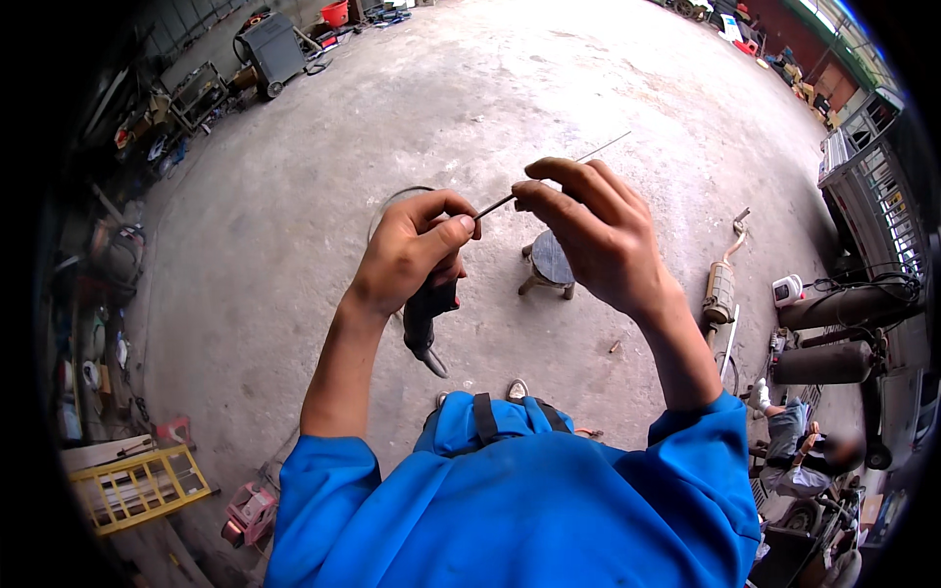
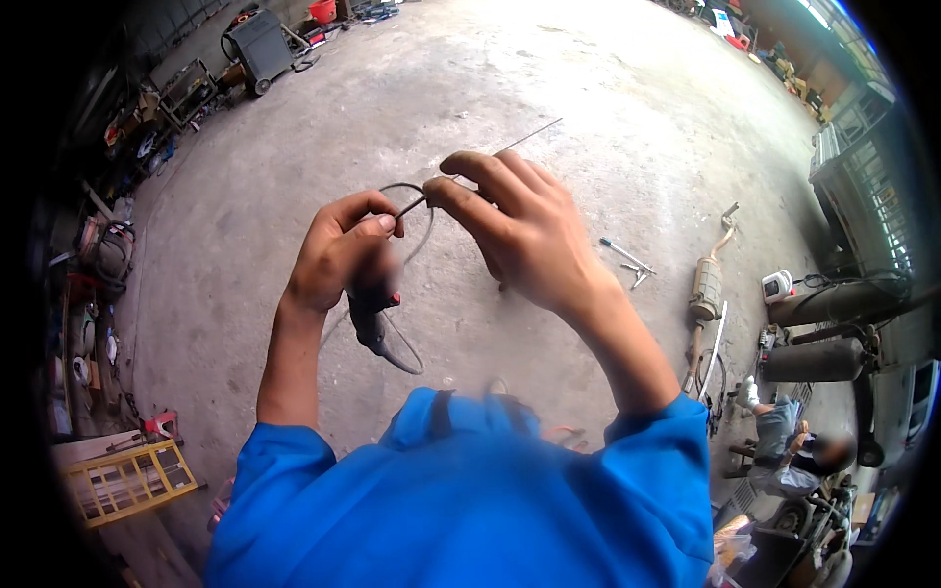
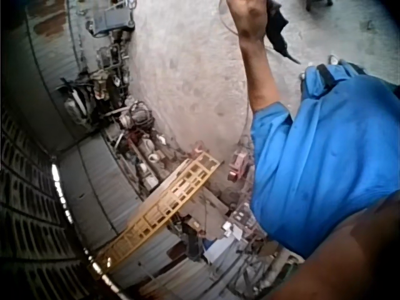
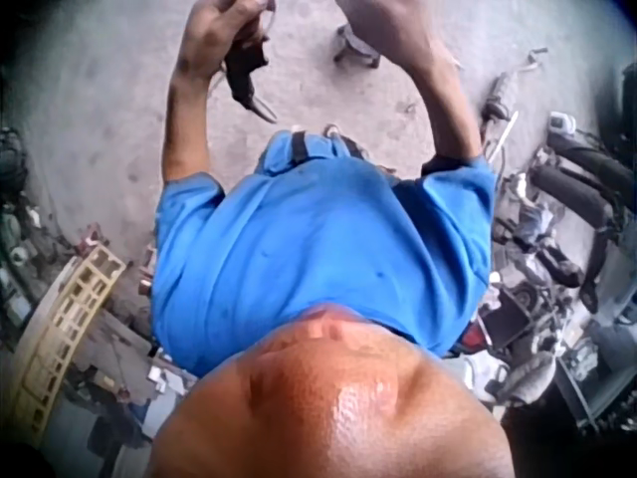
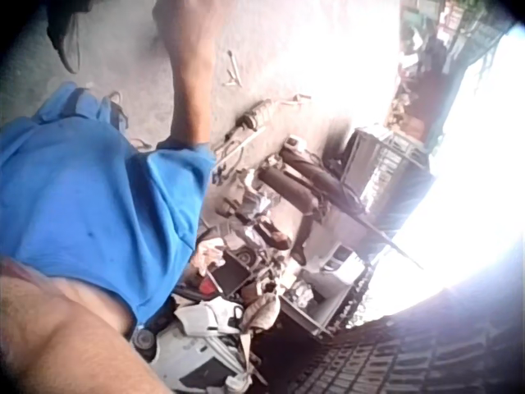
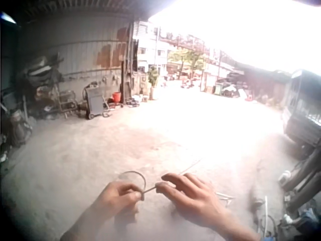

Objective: The person retrieves a welding torch and electrode holder, then inserts a welding rod into the holder and secures it. They walk through the workshop and use an angle grinder to sharpen the tip of the welding rod before setting the grinder down.

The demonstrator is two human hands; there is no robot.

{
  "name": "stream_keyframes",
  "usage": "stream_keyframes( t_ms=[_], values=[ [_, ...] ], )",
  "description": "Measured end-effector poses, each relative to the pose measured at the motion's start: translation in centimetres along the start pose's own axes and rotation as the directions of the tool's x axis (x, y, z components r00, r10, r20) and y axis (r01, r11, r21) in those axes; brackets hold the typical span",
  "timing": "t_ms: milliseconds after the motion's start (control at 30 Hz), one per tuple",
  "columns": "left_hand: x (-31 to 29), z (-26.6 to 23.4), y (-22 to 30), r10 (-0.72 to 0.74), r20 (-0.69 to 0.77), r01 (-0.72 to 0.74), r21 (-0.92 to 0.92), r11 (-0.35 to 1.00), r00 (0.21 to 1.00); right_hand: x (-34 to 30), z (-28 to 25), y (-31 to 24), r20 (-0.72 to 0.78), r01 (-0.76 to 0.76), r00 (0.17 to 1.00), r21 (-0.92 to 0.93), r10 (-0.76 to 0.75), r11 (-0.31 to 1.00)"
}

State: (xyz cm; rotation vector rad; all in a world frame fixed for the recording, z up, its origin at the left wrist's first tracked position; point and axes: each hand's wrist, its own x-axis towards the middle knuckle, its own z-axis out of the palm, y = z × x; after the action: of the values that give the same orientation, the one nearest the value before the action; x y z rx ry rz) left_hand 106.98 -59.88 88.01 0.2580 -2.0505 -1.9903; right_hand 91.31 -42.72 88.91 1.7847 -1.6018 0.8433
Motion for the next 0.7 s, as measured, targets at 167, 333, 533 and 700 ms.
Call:
stream_keyframes(
  t_ms=[167,333,533,700],
  values=[
    [0.0,-0.5,-0.4,0.061,0.002,-0.061,0.043,0.997,0.998,0.7,1.3,-1.0,0.104,0.051,0.993,-0.02,-0.048,0.999],
    [-0.7,-2.5,-1.4,-0.007,0.085,0.02,-0.152,0.988,0.996,2.0,1.9,-1.0,0.146,0.106,0.985,-0.066,-0.095,0.992],
    [-1.1,-3.8,-2.3,0.056,0.066,-0.044,-0.176,0.983,0.996,3.3,3.5,-1.3,0.133,0.21,0.971,-0.067,-0.2,0.975],
    [-1.9,-5.6,-1.5,-0.002,0.011,0.004,-0.126,0.992,1.0,4.5,6.5,-2.0,0.142,0.199,0.97,0.007,-0.198,0.98]
  ],
)
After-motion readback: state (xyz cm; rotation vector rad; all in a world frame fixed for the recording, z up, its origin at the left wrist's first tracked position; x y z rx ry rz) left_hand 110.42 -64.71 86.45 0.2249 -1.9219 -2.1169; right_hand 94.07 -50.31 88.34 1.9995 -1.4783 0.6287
